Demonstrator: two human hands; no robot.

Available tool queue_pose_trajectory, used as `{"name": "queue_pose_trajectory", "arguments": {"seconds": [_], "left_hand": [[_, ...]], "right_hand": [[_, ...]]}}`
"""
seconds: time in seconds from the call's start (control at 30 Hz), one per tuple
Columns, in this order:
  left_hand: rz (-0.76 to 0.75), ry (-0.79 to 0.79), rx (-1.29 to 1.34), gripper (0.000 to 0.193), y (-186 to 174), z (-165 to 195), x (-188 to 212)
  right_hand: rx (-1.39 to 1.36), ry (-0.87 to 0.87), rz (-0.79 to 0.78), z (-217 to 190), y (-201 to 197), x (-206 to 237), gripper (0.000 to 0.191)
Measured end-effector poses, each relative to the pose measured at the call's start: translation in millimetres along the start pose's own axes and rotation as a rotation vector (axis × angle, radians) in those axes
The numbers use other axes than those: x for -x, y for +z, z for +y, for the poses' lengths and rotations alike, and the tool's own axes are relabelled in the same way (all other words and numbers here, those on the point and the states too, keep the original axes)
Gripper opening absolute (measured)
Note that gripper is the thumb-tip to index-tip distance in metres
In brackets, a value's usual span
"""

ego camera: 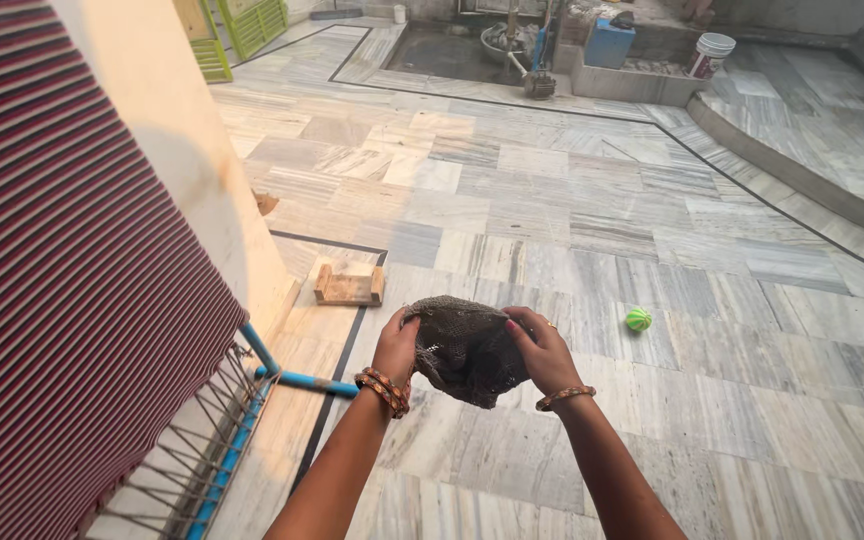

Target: The person unfolds a gray cloth, kneels, and wipes the tiled floor by hand, moving along the tiles and around a floor mat. They then carry the cloth to an outdoor tap, rinse and wring it out, and walk back inside holding the wet cloth.

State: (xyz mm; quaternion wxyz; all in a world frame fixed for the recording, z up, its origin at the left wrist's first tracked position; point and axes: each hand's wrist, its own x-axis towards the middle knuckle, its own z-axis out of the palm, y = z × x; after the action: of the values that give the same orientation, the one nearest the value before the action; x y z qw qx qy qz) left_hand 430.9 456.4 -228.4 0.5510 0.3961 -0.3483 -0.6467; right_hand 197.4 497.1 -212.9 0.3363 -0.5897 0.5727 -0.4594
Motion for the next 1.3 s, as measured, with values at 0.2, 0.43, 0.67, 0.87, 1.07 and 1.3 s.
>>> {"name": "queue_pose_trajectory", "arguments": {"seconds": [0.2, 0.43, 0.67, 0.87, 1.07, 1.3], "left_hand": [[-0.182, 0.068, -0.095, 0.030, 50, 26, -164], [-0.239, 0.016, -0.045, 0.029, 90, 9, -377], [-0.011, 0.005, -0.028, 0.033, 62, 37, -587], [0.085, 0.011, 0.146, 0.031, 6, 71, -766], [0.073, 0.020, 0.035, 0.031, -15, 111, -969], [-0.004, 0.089, -0.680, 0.036, 14, 164, -1206]], "right_hand": [[-0.106, 0.087, 0.079, 28, -28, -136, 0.029], [-0.306, 0.174, 0.032, 116, -43, -334, 0.023], [-0.104, 0.297, -0.166, 125, 20, -577, 0.024], [0.093, 0.092, -0.234, 126, 89, -778, 0.029], [0.250, -0.018, -0.171, 152, 116, -996, 0.025], [0.235, 0.069, 0.017, 143, 110, -1236, 0.021]]}}
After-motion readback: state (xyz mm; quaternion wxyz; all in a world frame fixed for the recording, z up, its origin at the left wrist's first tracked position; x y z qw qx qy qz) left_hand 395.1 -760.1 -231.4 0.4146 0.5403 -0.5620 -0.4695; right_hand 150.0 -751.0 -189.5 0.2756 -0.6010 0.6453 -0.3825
